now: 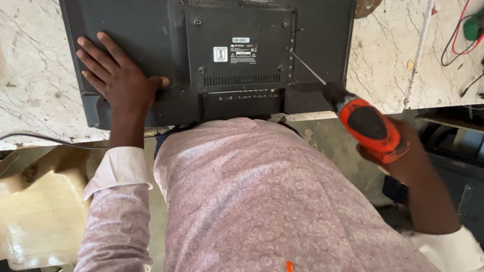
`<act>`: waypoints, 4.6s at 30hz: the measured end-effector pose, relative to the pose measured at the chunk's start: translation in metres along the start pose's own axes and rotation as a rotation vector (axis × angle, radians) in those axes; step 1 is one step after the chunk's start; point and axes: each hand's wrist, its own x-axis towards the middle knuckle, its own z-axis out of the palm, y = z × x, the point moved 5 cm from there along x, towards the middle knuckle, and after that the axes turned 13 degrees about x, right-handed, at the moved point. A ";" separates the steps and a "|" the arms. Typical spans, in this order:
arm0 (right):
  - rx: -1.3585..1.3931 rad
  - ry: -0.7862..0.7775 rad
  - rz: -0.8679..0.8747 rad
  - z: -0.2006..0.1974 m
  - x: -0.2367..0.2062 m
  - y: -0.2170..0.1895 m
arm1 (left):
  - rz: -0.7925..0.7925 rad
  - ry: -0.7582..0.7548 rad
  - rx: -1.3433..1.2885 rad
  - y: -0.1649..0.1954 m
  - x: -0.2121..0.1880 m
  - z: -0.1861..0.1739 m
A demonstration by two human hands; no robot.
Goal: The person uses a cordless drill to unscrew the stand bracket from the back of a television lying face-down on a workbench. They set the drill down, wipe the back panel with a cloth, reposition the television, and continue working on the bracket and back panel by hand.
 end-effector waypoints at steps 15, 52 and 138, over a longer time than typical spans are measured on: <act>0.768 -0.192 0.242 -0.049 0.048 -0.008 | -0.044 -0.022 -0.027 -0.001 0.002 0.002; 0.688 -0.105 0.407 -0.062 0.053 -0.021 | -0.030 0.025 -0.023 -0.001 0.002 0.003; 1.194 0.111 0.271 0.122 0.015 -0.119 | 0.289 0.297 -0.433 -0.036 0.001 -0.059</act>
